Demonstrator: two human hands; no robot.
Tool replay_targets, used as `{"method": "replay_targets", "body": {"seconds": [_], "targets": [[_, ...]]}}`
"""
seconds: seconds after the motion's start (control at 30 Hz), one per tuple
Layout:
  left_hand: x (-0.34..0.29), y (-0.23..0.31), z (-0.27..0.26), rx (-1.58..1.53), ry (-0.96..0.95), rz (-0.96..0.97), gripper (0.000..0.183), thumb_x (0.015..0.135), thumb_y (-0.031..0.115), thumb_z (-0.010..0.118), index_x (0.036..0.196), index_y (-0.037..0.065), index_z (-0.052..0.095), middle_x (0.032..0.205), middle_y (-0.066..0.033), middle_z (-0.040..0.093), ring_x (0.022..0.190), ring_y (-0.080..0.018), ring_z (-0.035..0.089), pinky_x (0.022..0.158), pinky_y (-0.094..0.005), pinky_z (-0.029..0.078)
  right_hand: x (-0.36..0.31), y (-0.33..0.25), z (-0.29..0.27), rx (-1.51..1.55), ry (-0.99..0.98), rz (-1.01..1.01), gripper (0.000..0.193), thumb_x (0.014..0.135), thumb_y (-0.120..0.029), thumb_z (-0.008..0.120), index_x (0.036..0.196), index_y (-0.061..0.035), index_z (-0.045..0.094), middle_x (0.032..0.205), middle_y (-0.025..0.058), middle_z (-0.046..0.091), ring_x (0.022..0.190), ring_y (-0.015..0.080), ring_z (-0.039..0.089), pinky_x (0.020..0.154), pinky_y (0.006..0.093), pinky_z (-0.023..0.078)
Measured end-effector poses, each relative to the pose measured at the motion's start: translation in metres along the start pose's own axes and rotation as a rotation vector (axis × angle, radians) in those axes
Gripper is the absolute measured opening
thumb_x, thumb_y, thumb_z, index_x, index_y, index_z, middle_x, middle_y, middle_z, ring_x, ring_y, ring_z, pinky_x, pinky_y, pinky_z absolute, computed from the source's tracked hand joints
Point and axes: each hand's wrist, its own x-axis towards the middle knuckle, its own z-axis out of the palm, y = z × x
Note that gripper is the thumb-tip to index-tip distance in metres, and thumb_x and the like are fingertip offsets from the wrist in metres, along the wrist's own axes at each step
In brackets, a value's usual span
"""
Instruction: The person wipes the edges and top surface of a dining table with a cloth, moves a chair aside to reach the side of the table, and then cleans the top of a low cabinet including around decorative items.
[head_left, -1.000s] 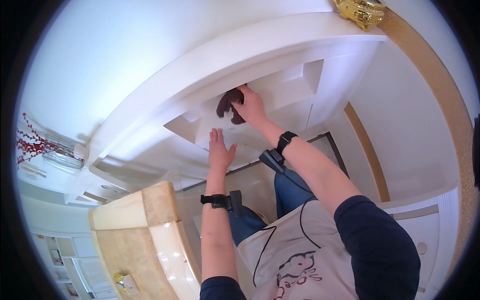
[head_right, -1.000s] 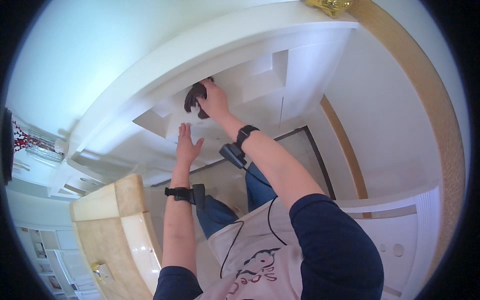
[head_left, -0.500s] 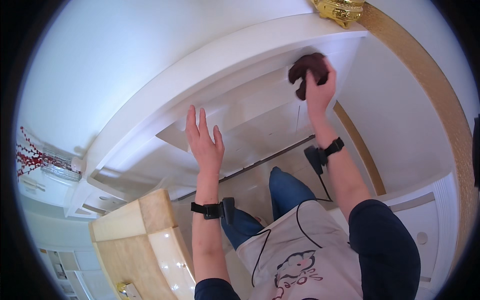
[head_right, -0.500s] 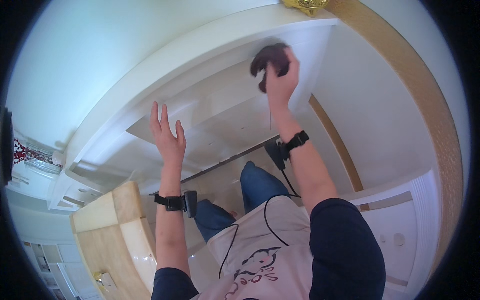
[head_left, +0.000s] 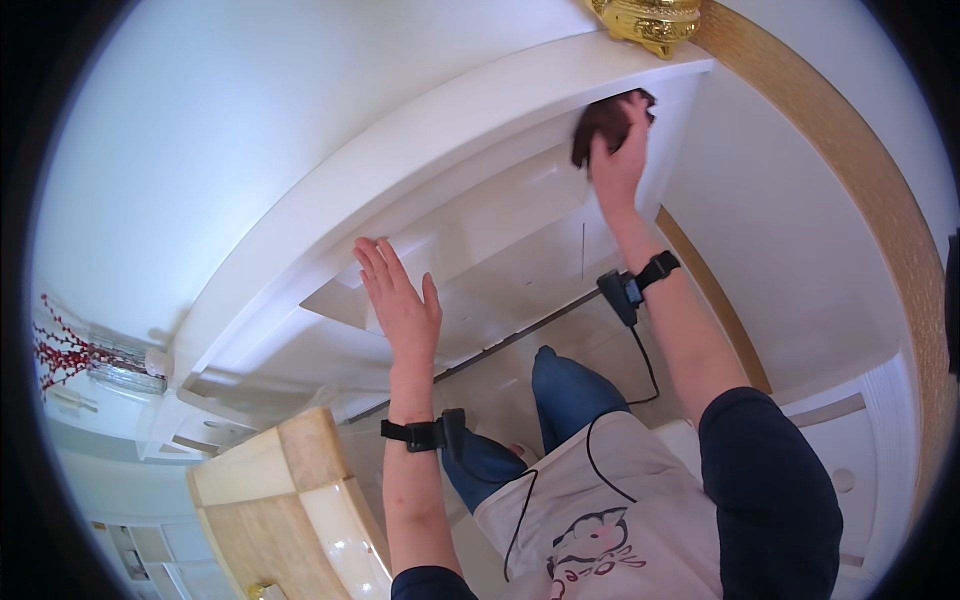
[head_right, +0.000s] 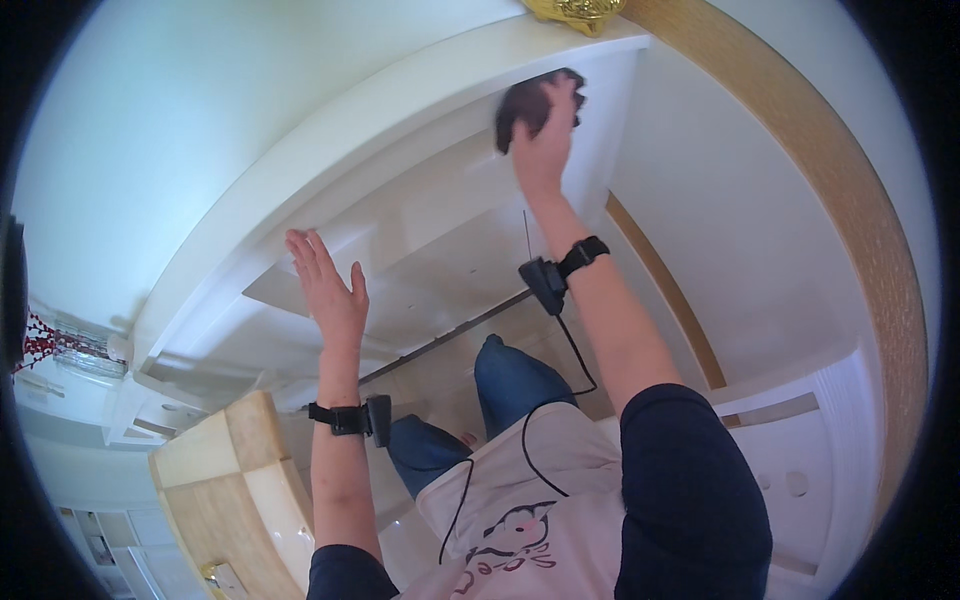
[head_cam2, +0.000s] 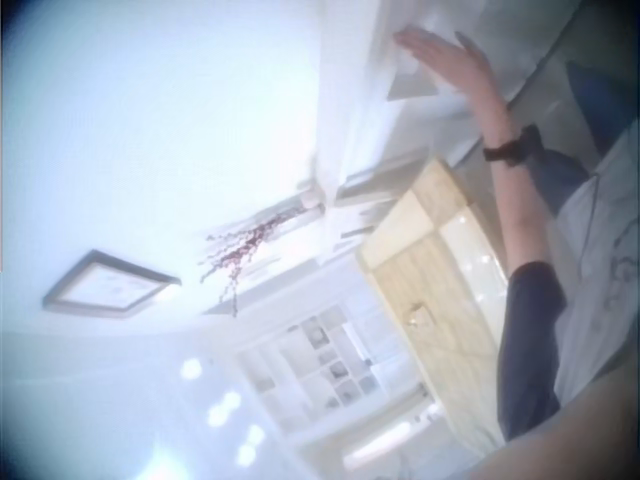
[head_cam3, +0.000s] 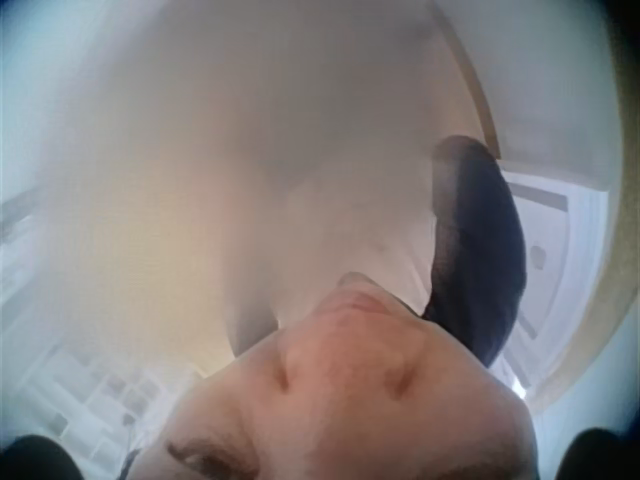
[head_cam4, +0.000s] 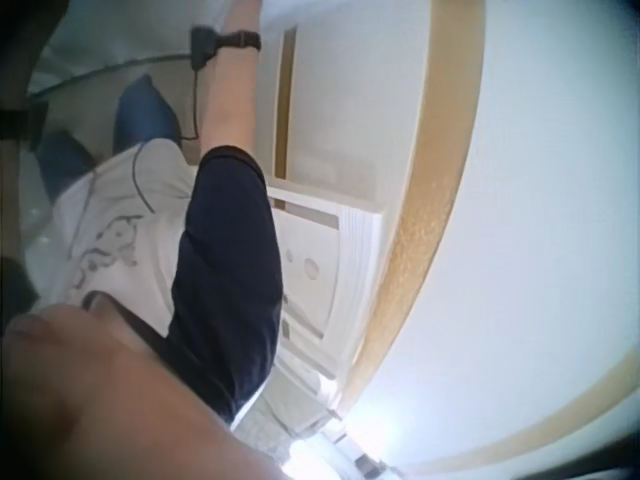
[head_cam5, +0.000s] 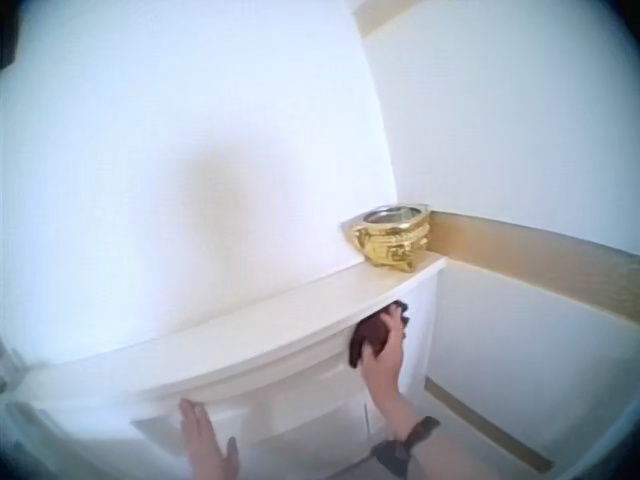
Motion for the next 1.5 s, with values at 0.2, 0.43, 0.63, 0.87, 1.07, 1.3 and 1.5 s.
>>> {"method": "replay_targets", "body": {"seconds": [0.2, 0.43, 0.63, 0.87, 1.07, 1.3, 1.5], "targets": [[0.002, 0.005, 0.003, -0.049, 0.030, 0.002, 0.081, 0.085, 0.008, 0.065, 0.152, -0.002, 0.021, 0.159, -0.0265, 0.017, 0.147, -0.0447, 0.017, 0.116, -0.0555, 0.024, 0.026, 0.002, -0.025, 0.060, -0.015, 0.230, 0.049, 0.079, 0.001, 0.065, 0.127, 0.0001, 0.052, 0.126, 0.0192, 0.058, 0.122, 0.0339, 0.055, 0.105, 0.0387, 0.041], [0.003, -0.003, -0.050, -0.110, 0.185, 0.062, 0.064, 0.087, 0.007, 0.062, 0.145, -0.003, 0.037, 0.152, -0.0210, 0.037, 0.142, -0.0375, 0.035, 0.116, -0.0535, 0.026, 0.062, -0.088, -0.020, 0.135, -0.147, -0.355, 0.054, 0.073, 0.010, 0.063, 0.126, -0.0014, 0.054, 0.132, 0.0186, 0.057, 0.128, 0.0364, 0.053, 0.107, 0.0394, 0.042], [0.048, -0.019, -0.072, 0.034, 0.341, -0.089, 0.057, 0.093, 0.015, 0.060, 0.144, -0.001, 0.040, 0.149, -0.0214, 0.041, 0.139, -0.0374, 0.037, 0.116, -0.0533, 0.025, 0.111, -0.075, 0.039, -0.411, -0.666, -0.095, 0.038, 0.082, -0.027, 0.068, 0.112, -0.0042, 0.061, 0.107, 0.0181, 0.067, 0.106, 0.0363, 0.061, 0.088, 0.0440, 0.050], [0.044, -0.041, -0.078, 0.222, 0.221, -0.130, 0.051, 0.096, 0.019, 0.056, 0.142, 0.001, 0.044, 0.143, -0.0157, 0.048, 0.137, -0.0323, 0.041, 0.117, -0.0530, 0.023, 0.048, -0.169, 0.088, 0.028, -1.010, -0.221, 0.046, 0.080, -0.036, 0.067, 0.116, -0.0089, 0.062, 0.114, 0.0153, 0.066, 0.108, 0.0349, 0.061, 0.093, 0.0418, 0.050], [0.042, -0.049, -0.087, 0.128, 0.253, -0.059, 0.049, 0.094, 0.021, 0.058, 0.137, 0.000, 0.048, 0.140, -0.0161, 0.051, 0.135, -0.0327, 0.043, 0.116, -0.0528, 0.026, 0.059, -0.146, 0.096, -0.258, -0.850, -0.176, 0.042, 0.084, -0.032, 0.062, 0.120, -0.0117, 0.059, 0.114, 0.0145, 0.064, 0.109, 0.0334, 0.060, 0.091, 0.0429, 0.050], [0.035, -0.101, -0.100, 0.240, 0.343, -0.159, 0.048, 0.098, 0.025, 0.054, 0.137, -0.003, 0.048, 0.142, -0.0192, 0.050, 0.135, -0.0348, 0.042, 0.116, -0.0510, 0.027, 0.011, -0.210, 0.118, 0.068, -1.025, -0.316, 0.040, 0.080, -0.034, 0.069, 0.112, -0.0126, 0.063, 0.110, 0.0102, 0.066, 0.109, 0.0308, 0.060, 0.091, 0.0412, 0.050], [0.031, -0.106, -0.108, 0.229, 0.329, -0.154, 0.048, 0.098, 0.027, 0.055, 0.134, -0.003, 0.050, 0.138, -0.0193, 0.052, 0.133, -0.0359, 0.044, 0.115, -0.0497, 0.028, 0.010, -0.203, 0.085, 0.179, -1.032, -0.526, 0.056, 0.073, -0.022, 0.077, 0.126, -0.0167, 0.057, 0.124, 0.0070, 0.062, 0.115, 0.0289, 0.059, 0.097, 0.0384, 0.049]]}}
